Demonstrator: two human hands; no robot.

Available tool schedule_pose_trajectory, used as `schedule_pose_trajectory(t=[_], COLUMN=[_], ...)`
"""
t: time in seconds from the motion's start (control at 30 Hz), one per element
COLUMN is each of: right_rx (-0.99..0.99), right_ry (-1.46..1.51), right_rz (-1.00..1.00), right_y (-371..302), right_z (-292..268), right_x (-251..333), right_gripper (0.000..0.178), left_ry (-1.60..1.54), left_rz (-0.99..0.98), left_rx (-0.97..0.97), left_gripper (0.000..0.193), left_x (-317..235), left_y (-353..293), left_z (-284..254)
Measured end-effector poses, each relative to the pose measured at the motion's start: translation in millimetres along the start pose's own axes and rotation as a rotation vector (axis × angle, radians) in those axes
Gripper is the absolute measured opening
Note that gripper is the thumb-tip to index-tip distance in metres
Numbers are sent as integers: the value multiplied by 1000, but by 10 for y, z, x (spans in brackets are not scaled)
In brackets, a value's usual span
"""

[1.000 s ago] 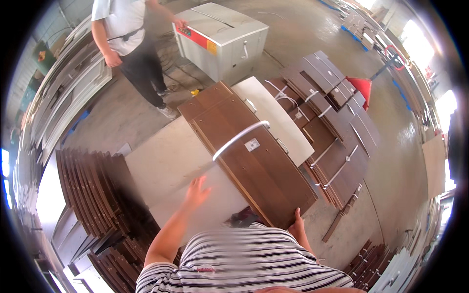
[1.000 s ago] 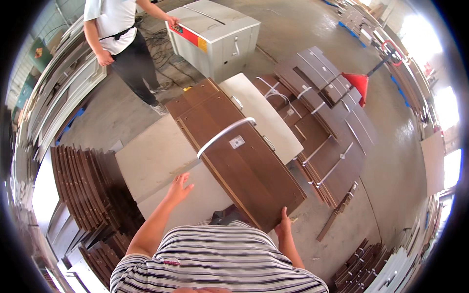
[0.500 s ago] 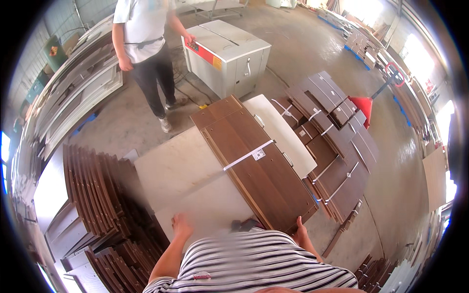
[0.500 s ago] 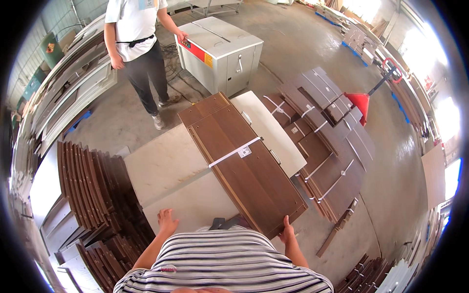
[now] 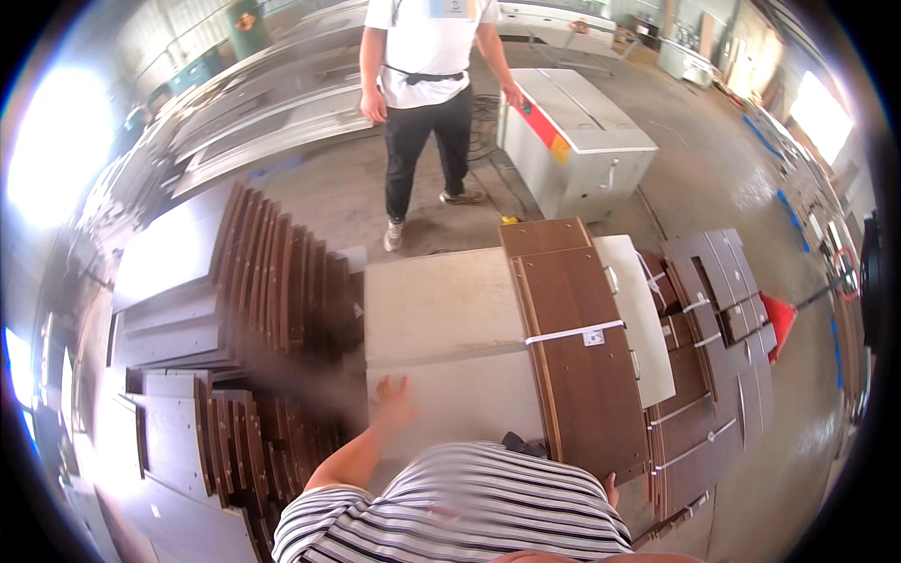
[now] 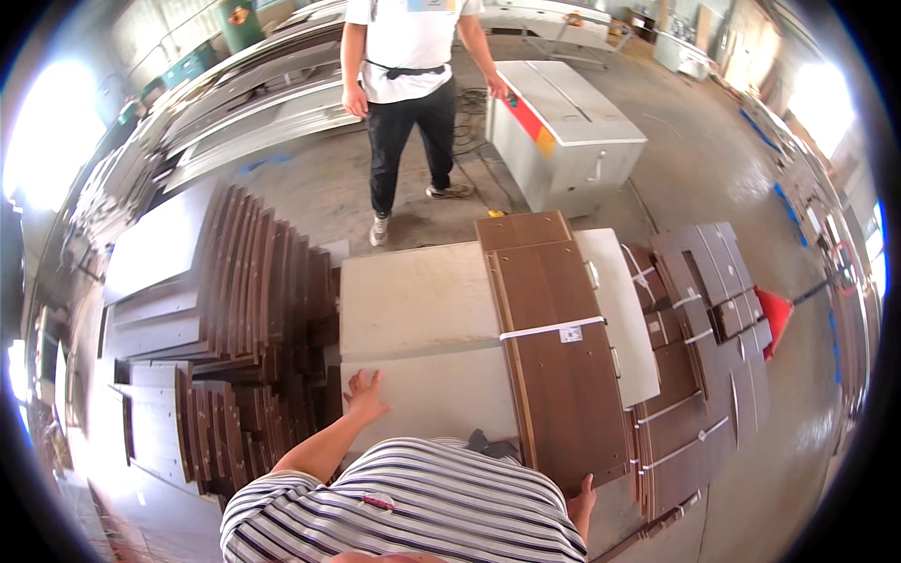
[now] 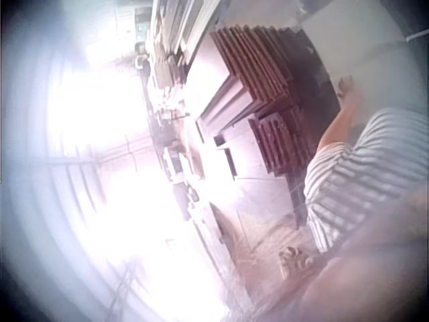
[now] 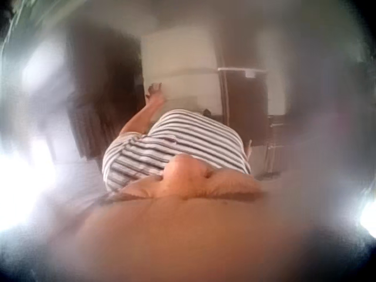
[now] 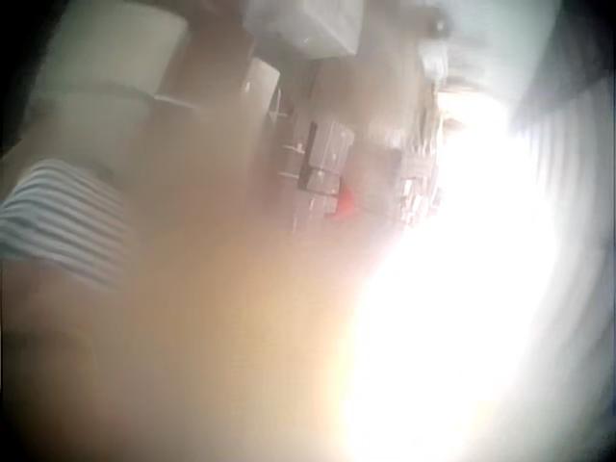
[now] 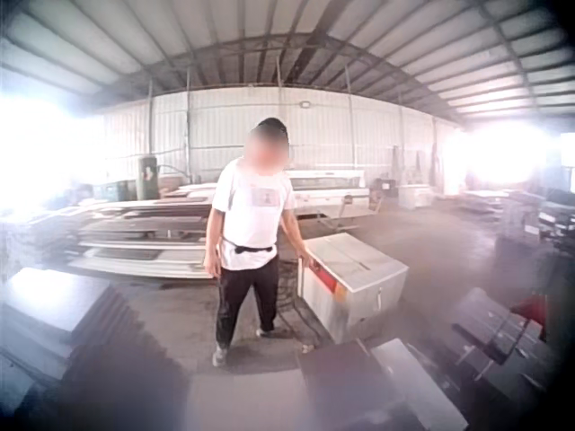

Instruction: The person stacks flat wooden panels from a pile onto a workbench, aligns them, and secures them with white plastic straps. The person repeats this process for multiple stacks, occasionally moving the secured bundles to a pallet.

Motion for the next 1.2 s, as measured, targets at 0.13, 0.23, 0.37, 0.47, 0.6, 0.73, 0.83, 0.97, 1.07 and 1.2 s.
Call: schedule_pose_trajectory(t=[0.13,0.23,0.37,0.47,0.6,0.73,0.83,0.97,1.07,1.2], right_rx=[46,55,69,17,-25,63,-5,-48,9,115], right_ry=[102,125,-2,-102,-65,103,69,80,-2,-94], right_rz=[48,169,112,106,226,254,339,263,199,170], right_y=[88,-25,150,163,352,597,807,276,231,682], right_z=[-86,-51,-264,-264,-422,-699,-949,-414,-6,556], right_x=[-75,18,-108,-94,-221,-479,-654,-173,130,231], right_gripper=[55,54,55,55,54,55,57,53,52,51], left_ry=[4,34,50,31,-197,-429,-597,-880,-907,-1233], left_rz=[-33,-44,-50,33,-171,-340,-365,-432,-401,-524], left_rx=[-2,-11,1,-52,-394,-370,-274,-139,-136,-207], left_gripper=[101,102,104,105,111,110,103,92,84,88], left_x=[-89,-149,-311,-183,365,457,511,284,392,873], left_y=[-106,-150,-223,-161,50,175,227,182,153,431], left_z=[-130,-186,-335,-340,-48,-170,-196,-311,-310,-32])
Point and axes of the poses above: each hand's wrist, its own y-axis towards the middle knuckle, its own z-axis out of the palm, x = y × z, the point moved 2 cm from there along y, towards the middle knuckle, and after that the axes turned 7 degrees about -y, right-handed, at the moved point
